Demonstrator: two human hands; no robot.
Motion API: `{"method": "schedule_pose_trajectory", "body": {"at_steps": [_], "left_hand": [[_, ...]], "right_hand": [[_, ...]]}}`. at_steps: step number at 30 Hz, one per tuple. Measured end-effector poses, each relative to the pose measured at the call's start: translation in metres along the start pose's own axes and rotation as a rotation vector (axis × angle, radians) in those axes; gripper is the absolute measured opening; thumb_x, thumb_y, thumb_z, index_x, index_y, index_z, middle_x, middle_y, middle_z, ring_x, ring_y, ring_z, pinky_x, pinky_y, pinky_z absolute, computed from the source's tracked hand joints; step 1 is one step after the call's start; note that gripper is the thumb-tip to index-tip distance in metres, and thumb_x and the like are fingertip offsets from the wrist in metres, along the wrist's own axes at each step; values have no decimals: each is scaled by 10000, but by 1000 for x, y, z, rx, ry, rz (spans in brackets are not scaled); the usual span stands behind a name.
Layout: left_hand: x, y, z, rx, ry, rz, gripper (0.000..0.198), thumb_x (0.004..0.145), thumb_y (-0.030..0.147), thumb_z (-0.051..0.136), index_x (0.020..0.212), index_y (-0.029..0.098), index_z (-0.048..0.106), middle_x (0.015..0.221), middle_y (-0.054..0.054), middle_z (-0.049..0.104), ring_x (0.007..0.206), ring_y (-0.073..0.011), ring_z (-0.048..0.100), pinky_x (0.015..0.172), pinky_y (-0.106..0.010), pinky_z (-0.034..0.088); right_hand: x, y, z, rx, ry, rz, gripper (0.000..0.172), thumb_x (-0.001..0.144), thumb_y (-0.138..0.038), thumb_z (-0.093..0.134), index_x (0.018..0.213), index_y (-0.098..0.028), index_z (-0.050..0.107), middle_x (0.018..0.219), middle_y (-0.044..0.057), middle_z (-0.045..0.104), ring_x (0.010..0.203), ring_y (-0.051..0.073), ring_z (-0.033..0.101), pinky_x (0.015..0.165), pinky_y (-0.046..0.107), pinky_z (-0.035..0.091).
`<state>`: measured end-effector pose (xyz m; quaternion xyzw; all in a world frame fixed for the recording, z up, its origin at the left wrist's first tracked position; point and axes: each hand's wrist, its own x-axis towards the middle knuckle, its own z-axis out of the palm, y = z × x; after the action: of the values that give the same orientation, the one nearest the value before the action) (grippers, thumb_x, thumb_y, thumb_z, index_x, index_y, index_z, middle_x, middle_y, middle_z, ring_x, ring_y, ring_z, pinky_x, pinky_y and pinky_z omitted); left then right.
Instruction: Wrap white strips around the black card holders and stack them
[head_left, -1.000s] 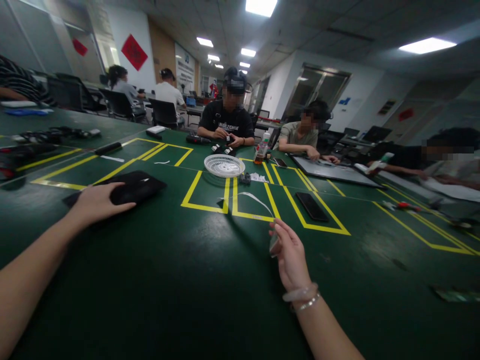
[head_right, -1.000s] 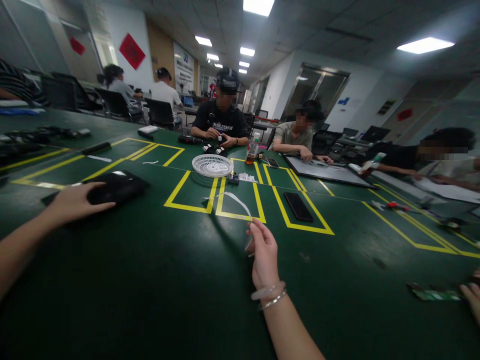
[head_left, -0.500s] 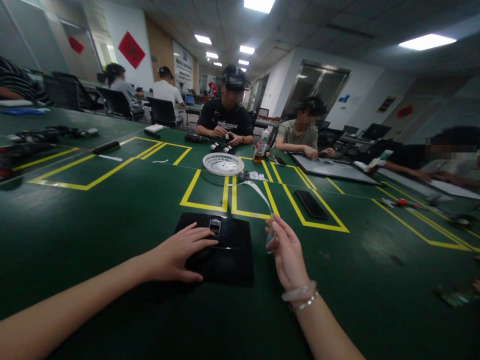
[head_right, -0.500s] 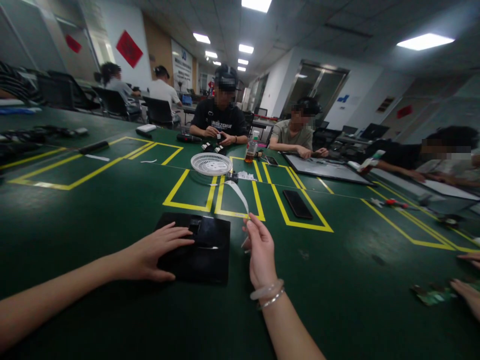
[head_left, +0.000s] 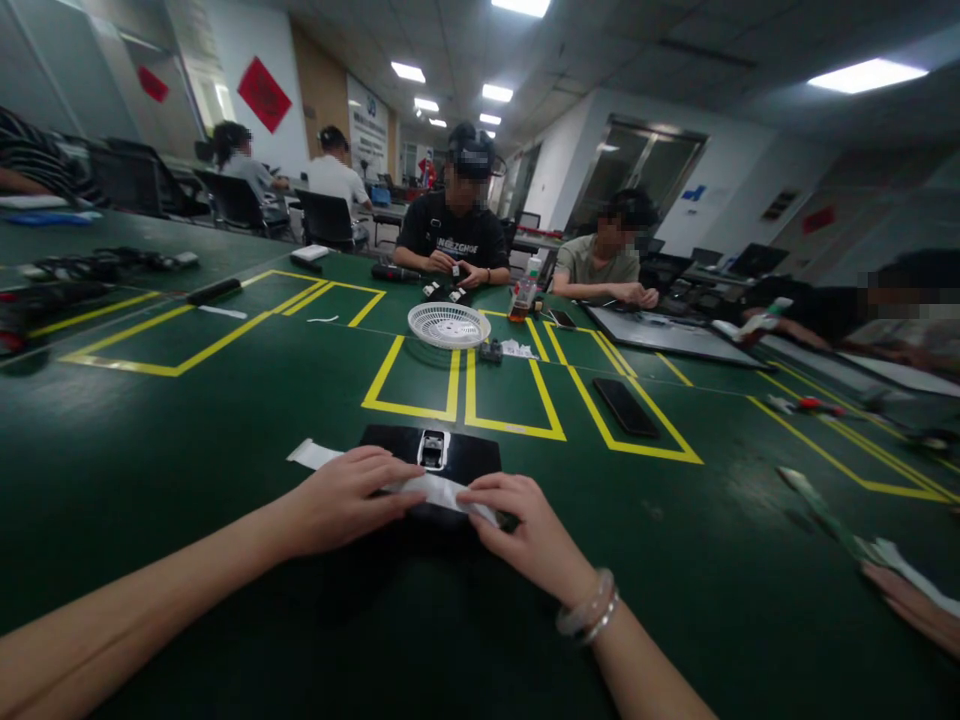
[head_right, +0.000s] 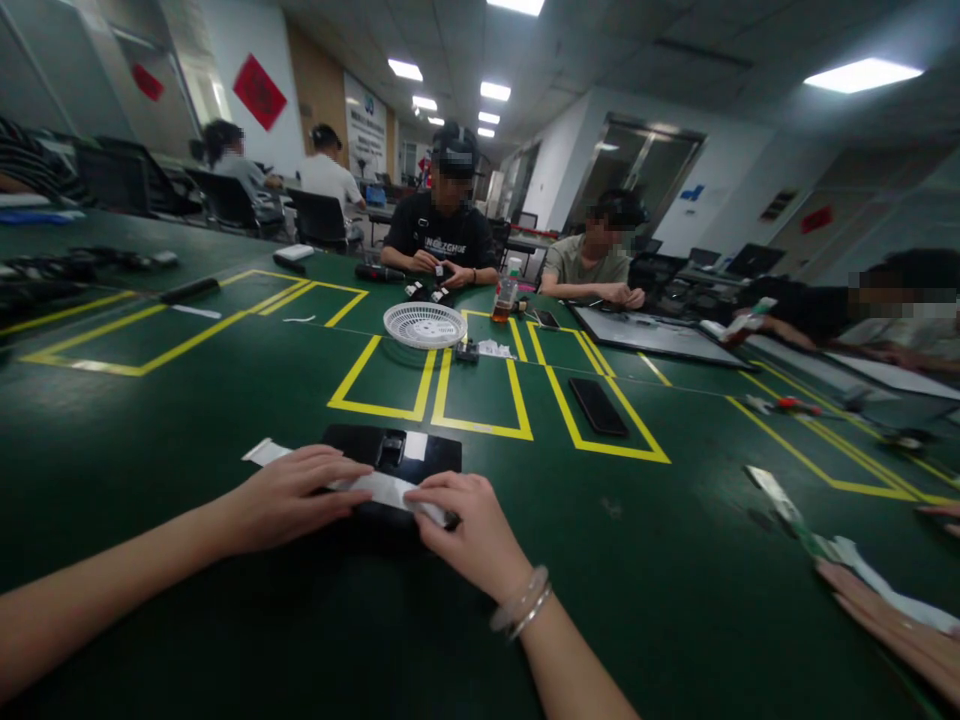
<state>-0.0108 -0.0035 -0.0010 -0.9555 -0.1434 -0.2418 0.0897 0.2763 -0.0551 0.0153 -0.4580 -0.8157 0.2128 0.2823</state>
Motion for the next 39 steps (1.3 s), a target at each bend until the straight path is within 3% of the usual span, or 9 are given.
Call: {"method": "schedule_pose_trajectory", "body": {"at_steps": [4,8,13,18,21,25,28,34,39], "left_hand": [[1,-2,6,-89,-145,20,321,955,105,515,1263,174,567,1275,-110,598,1033,-242,610,847,-378,515],[-1,-1,10,-134,-178,-15,293,929,133,583,1219,173,606,1228,-92,624,1069,-243,600,878,-367,500],[1,2,6,-150,-218,-34,250,923,187,631,1173,189,644,1161,-67,656,995,-223,618,818,-329,491],[3,4,5,-152,-240,-59,215,910,238,669,1124,212,664,1143,-56,665,967,-221,621,836,-337,478],[4,6,6,-137,-253,-118,406,877,352,720,1251,231,619,1307,-73,596,1125,-273,576,991,-424,429],[6,7,12,-132,-329,-221,929,808,628,710,1539,203,325,1552,-122,317,1394,-347,339,1175,-526,214],[7,6,15,-165,-375,-258,983,847,668,641,1580,177,207,1576,-122,256,1438,-320,271,1210,-513,129],[13,4,7,-215,-308,-271,848,766,540,761,1475,208,435,1448,-106,467,1344,-321,418,1214,-528,116],[7,-12,-10,-147,-221,-338,791,717,476,788,1409,220,505,1387,-102,516,1295,-323,460,1193,-577,118]], "right_hand": [[-2,0,3,-217,-103,-56,298,868,-184,648,1124,-324,707,1118,-5,695,1007,187,609,958,413,376],[-3,2,3,-299,-150,-90,313,909,-202,609,1180,-345,669,1152,-6,672,1039,171,595,1006,418,344],[-4,-1,1,-414,-194,-117,372,945,-195,531,1256,-379,617,1180,12,643,1084,193,580,1090,527,263],[-6,-11,2,-501,-170,-100,347,933,-230,547,1228,-391,632,1269,21,604,1256,238,494,1142,601,159],[-8,-14,4,-524,-154,-99,311,929,-270,563,1203,-390,646,1298,23,599,1328,259,435,1153,609,133],[-7,-13,6,-527,-127,-104,277,938,-283,550,1171,-389,656,1359,16,575,1352,255,418,1159,602,123],[-6,-10,6,-514,-85,-100,337,936,-294,550,1258,-379,604,1416,22,541,1357,258,419,1160,593,139],[-5,-11,3,-499,41,-94,456,929,-274,544,1377,-352,504,1428,29,540,1359,258,419,1162,575,149],[-6,-11,4,-535,77,-98,491,926,-273,550,1405,-354,481,1485,49,478,1386,280,385,1156,574,177]]}}
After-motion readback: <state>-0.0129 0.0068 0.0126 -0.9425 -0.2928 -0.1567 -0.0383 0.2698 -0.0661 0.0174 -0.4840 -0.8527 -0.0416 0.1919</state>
